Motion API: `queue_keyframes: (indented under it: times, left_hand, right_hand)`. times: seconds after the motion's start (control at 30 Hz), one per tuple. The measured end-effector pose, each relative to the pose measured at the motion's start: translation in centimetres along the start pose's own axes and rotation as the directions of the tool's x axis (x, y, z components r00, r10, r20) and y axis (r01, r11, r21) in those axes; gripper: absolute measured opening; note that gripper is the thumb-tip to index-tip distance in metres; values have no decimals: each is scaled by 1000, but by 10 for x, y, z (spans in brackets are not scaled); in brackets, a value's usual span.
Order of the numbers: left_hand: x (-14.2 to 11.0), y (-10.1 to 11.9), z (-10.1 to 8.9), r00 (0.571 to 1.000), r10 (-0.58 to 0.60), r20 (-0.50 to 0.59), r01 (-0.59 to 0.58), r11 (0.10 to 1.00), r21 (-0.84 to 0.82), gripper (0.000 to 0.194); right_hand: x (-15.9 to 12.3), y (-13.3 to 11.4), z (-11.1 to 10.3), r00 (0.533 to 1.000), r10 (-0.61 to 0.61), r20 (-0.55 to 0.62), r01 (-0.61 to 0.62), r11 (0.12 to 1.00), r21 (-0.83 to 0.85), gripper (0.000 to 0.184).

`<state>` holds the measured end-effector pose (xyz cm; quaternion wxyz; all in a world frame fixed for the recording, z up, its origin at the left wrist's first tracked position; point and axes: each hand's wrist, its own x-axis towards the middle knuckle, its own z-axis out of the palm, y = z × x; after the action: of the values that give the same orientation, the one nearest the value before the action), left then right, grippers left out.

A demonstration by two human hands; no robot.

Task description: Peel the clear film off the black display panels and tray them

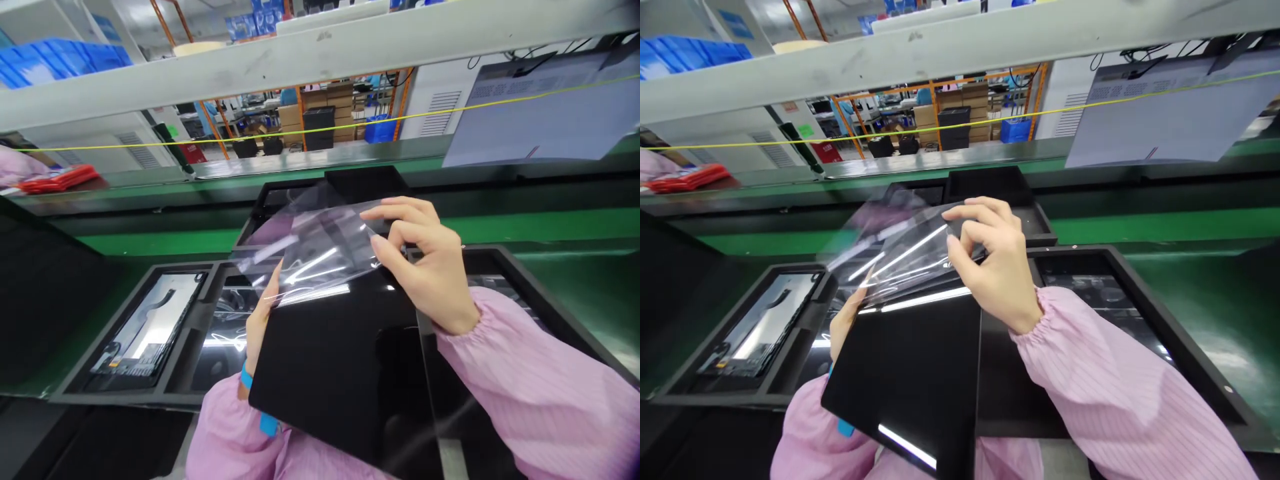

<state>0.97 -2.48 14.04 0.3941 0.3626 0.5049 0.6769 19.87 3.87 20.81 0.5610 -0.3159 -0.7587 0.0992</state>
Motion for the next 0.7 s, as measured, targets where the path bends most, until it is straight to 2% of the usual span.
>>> queue_keyframes:
  times: [0.13,0.33,0.53,0.7]
  left_hand:
    - [3,0,8,1000,3,14,-3,1000,21,35]
    - [19,-19,-2,1000,-13,-2,13,995,100,36]
    - [42,-34,-2,996,-85,23,82,990,115,35]
    - [42,-38,1,994,-103,41,100,992,74,34]
  right_hand:
    - [4,5,4,988,152,0,-151,979,135,31]
    - [5,13,3,965,261,26,-260,941,217,32]
    - [6,18,3,963,268,8,-262,932,251,31]
    - [5,19,3,962,272,10,-266,930,254,30]
